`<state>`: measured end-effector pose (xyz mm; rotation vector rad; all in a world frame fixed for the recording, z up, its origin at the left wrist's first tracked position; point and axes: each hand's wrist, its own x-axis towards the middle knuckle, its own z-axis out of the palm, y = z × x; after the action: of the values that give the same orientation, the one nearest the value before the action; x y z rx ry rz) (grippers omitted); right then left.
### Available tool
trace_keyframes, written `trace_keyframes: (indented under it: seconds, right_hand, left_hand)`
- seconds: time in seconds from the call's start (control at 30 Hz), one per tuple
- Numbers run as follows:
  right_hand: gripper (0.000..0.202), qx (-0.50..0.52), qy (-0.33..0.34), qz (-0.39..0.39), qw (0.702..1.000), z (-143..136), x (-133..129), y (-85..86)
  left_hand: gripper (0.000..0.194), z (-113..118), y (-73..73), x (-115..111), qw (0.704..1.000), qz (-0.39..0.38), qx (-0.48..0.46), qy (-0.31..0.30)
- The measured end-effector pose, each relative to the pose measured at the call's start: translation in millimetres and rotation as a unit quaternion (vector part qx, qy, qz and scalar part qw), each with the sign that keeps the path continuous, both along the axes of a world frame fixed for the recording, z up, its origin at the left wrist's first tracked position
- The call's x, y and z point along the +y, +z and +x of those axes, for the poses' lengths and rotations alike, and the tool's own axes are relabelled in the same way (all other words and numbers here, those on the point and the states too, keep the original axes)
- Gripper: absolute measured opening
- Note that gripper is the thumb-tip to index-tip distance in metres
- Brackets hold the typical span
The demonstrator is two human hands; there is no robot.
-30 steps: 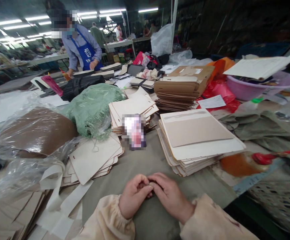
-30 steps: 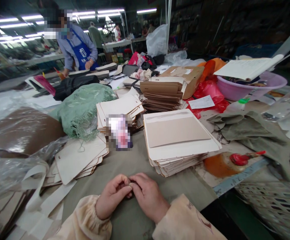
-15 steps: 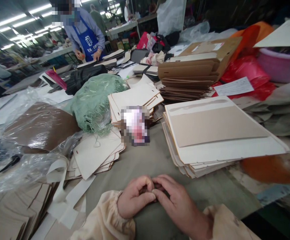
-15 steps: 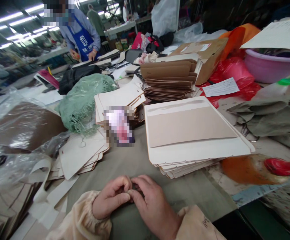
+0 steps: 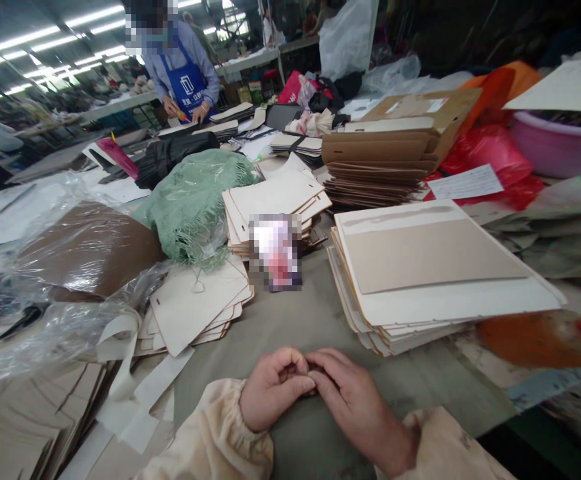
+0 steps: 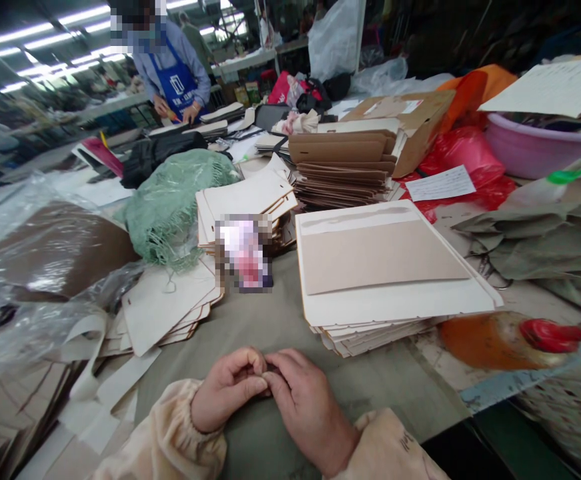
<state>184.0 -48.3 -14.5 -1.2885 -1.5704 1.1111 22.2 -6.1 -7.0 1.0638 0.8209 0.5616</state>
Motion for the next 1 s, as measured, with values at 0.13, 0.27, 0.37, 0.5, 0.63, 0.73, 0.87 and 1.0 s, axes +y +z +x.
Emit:
trace_keyframes:
  seconds: [0.13, 0.27, 0.37, 0.5, 0.63, 0.73, 0.87, 1.0]
  right_hand:
    - [0.017, 0.003, -0.002, -0.005, 1.000, 0.0, 0.9, 1.9]
    - [0.015, 0.004, 0.001, -0.013, 1.000, 0.4, 1.3, 3.6]
    - [0.014, 0.004, 0.001, -0.009, 1.000, 0.2, 0.3, 3.9]
    - [0.015, 0.004, -0.001, -0.002, 1.000, -0.1, -0.5, 4.7]
    - [0.013, 0.022, 0.002, -0.006, 1.000, 0.8, -0.1, 5.5]
    - [0.014, 0.033, 0.006, -0.008, 0.999, 1.4, -0.2, 4.8]
    - [0.017, 0.037, 0.010, -0.004, 0.999, 1.6, -0.6, 4.0]
    - [0.019, 0.044, 0.021, -0.002, 0.999, 2.2, -0.4, 5.1]
  left_hand:
    - [0.029, -4.7, -0.6, 3.1, 0.999, 0.034, -0.013, -0.034]
    - [0.031, -5.0, -0.1, 4.2, 0.997, 0.021, -0.057, -0.050]
    - [0.030, -3.5, 1.0, 4.2, 0.997, 0.000, -0.076, -0.020]
    - [0.025, -6.2, 1.6, 7.0, 0.997, 0.057, -0.056, -0.025]
    - [0.024, -11.4, 2.5, 10.9, 0.986, 0.117, -0.086, -0.077]
    - [0.025, -12.8, 2.4, 11.7, 0.984, 0.106, -0.118, -0.087]
    - [0.023, -12.8, 0.7, 10.9, 0.987, 0.088, -0.108, -0.081]
    - [0.021, -12.7, 0.1, 10.3, 0.987, 0.071, -0.119, -0.081]
